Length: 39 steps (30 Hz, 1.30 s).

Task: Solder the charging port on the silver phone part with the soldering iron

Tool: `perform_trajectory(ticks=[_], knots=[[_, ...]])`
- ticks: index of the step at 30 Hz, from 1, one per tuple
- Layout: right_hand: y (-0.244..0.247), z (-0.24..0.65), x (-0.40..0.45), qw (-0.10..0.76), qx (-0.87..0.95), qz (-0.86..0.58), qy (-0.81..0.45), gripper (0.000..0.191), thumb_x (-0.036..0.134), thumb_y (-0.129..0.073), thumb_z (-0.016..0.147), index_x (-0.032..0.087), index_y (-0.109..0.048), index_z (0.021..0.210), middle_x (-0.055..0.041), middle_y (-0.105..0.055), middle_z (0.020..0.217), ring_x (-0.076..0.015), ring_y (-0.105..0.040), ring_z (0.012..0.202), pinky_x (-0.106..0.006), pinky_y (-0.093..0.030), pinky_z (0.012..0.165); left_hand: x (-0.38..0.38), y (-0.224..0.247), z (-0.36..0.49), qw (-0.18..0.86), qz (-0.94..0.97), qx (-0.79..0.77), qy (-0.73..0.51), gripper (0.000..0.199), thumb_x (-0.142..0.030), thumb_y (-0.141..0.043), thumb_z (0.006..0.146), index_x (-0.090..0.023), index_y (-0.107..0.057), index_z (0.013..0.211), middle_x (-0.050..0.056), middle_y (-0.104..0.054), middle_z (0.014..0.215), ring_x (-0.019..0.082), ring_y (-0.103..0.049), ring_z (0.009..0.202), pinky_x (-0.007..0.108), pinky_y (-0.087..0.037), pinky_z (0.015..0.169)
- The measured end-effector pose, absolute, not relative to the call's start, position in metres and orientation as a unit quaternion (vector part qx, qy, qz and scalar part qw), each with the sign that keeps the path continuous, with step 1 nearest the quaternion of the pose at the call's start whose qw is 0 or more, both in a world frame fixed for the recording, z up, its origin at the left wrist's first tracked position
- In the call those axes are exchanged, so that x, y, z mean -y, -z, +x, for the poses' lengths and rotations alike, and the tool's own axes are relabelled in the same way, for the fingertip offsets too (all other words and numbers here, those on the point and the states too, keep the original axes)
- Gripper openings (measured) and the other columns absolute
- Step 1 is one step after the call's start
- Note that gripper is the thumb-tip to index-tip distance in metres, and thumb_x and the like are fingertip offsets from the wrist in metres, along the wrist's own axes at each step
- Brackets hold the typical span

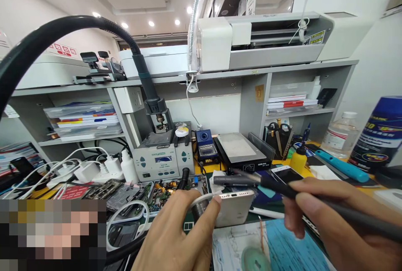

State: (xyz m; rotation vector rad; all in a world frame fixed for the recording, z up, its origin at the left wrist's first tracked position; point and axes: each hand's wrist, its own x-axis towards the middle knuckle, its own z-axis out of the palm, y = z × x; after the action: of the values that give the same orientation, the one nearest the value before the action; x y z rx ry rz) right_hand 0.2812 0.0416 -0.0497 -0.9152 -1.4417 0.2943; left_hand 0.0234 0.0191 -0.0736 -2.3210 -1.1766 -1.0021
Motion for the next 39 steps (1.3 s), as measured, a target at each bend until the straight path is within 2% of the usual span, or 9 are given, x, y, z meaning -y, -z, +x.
perform_trajectory(ticks=[3, 7, 12, 20, 24, 27, 29, 33, 39], knots=[[0.051, 0.282, -0.049, 0.604, 0.675, -0.393, -0.16, 0.018, 0.037, -0.065, 0.098, 0.039, -0.075, 0.113, 0.0025, -0.077, 0.071, -0.0167, -0.072, 0.052, -0.023, -0.063, 0.048, -0.02, 0.075, 0.023, 0.18, -0.817, 0.418, 0.354, 0.046, -0.004, -0.051, 0.096, -0.022, -0.055, 0.139, 0.016, -0.057, 0.122, 0.027, -0.061, 0.108, 0.043, -0.062, 0.085], [0.051, 0.272, -0.052, 0.534, 0.674, -0.421, -0.288, 0.031, 0.044, -0.073, 0.092, 0.034, -0.073, 0.122, -0.0015, -0.081, 0.084, -0.0171, -0.073, 0.059, -0.023, -0.062, 0.049, -0.021, 0.075, 0.022, 0.191, -0.821, 0.403, 0.356, 0.045, -0.005, -0.053, 0.096, -0.02, -0.057, 0.138, 0.016, -0.057, 0.12, 0.025, -0.063, 0.102, 0.038, -0.063, 0.08], [0.051, 0.257, -0.056, 0.501, 0.601, -0.422, -0.459, 0.043, 0.053, -0.076, 0.088, 0.022, -0.073, 0.118, -0.0019, -0.078, 0.067, -0.0162, -0.067, 0.056, -0.024, -0.058, 0.049, -0.018, 0.07, 0.024, 0.169, -0.816, 0.407, 0.375, 0.041, -0.007, -0.051, 0.098, -0.022, -0.058, 0.136, 0.015, -0.059, 0.12, 0.024, -0.064, 0.101, 0.038, -0.063, 0.082], [0.045, 0.253, -0.056, 0.506, 0.569, -0.406, -0.505, 0.048, 0.053, -0.078, 0.087, 0.017, -0.07, 0.118, -0.0038, -0.078, 0.067, -0.0179, -0.068, 0.06, -0.027, -0.057, 0.052, -0.01, 0.071, 0.02, 0.126, -0.76, 0.456, 0.445, 0.039, -0.023, -0.058, 0.098, -0.022, -0.053, 0.136, 0.012, -0.07, 0.123, 0.027, -0.068, 0.116, 0.04, -0.06, 0.096], [0.042, 0.253, -0.056, 0.503, 0.573, -0.401, -0.508, 0.046, 0.051, -0.077, 0.088, 0.017, -0.069, 0.118, -0.0041, -0.078, 0.067, -0.0184, -0.068, 0.061, -0.029, -0.056, 0.053, -0.002, 0.052, 0.015, 0.045, -0.789, 0.462, 0.402, 0.028, -0.022, -0.061, 0.094, -0.025, -0.057, 0.121, 0.006, -0.074, 0.105, 0.022, -0.074, 0.092, 0.033, -0.062, 0.078], [0.041, 0.253, -0.057, 0.504, 0.579, -0.398, -0.502, 0.045, 0.051, -0.077, 0.088, 0.018, -0.069, 0.117, -0.0043, -0.078, 0.068, -0.0194, -0.07, 0.062, -0.029, -0.056, 0.054, 0.0, 0.037, 0.01, -0.059, -0.795, 0.513, 0.319, 0.018, -0.024, -0.059, 0.093, -0.026, -0.058, 0.111, 0.0, -0.074, 0.087, 0.018, -0.069, 0.069, 0.026, -0.056, 0.059], [0.041, 0.254, -0.057, 0.502, 0.583, -0.394, -0.503, 0.044, 0.05, -0.077, 0.089, 0.018, -0.07, 0.118, -0.0042, -0.078, 0.069, -0.0195, -0.07, 0.064, -0.029, -0.057, 0.054, 0.0, 0.035, 0.007, -0.101, -0.786, 0.548, 0.269, 0.016, -0.023, -0.058, 0.093, -0.026, -0.059, 0.109, -0.001, -0.073, 0.08, 0.018, -0.068, 0.062, 0.025, -0.052, 0.054], [0.044, 0.258, -0.055, 0.493, 0.584, -0.392, -0.512, 0.042, 0.048, -0.077, 0.09, 0.018, -0.069, 0.118, -0.0036, -0.078, 0.069, -0.0187, -0.07, 0.065, -0.028, -0.057, 0.055, -0.005, 0.044, 0.008, -0.098, -0.784, 0.593, 0.156, 0.032, -0.02, -0.061, 0.088, -0.024, -0.062, 0.12, 0.006, -0.079, 0.094, 0.027, -0.076, 0.083, 0.033, -0.057, 0.068], [0.049, 0.257, -0.055, 0.501, 0.578, -0.397, -0.508, 0.044, 0.049, -0.076, 0.091, 0.018, -0.069, 0.12, -0.0025, -0.077, 0.066, -0.0169, -0.067, 0.062, -0.027, -0.055, 0.056, -0.006, 0.043, 0.006, -0.078, -0.783, 0.613, 0.072, 0.038, -0.022, -0.071, 0.078, -0.022, -0.072, 0.115, 0.011, -0.079, 0.107, 0.036, -0.075, 0.102, 0.048, -0.058, 0.085]])
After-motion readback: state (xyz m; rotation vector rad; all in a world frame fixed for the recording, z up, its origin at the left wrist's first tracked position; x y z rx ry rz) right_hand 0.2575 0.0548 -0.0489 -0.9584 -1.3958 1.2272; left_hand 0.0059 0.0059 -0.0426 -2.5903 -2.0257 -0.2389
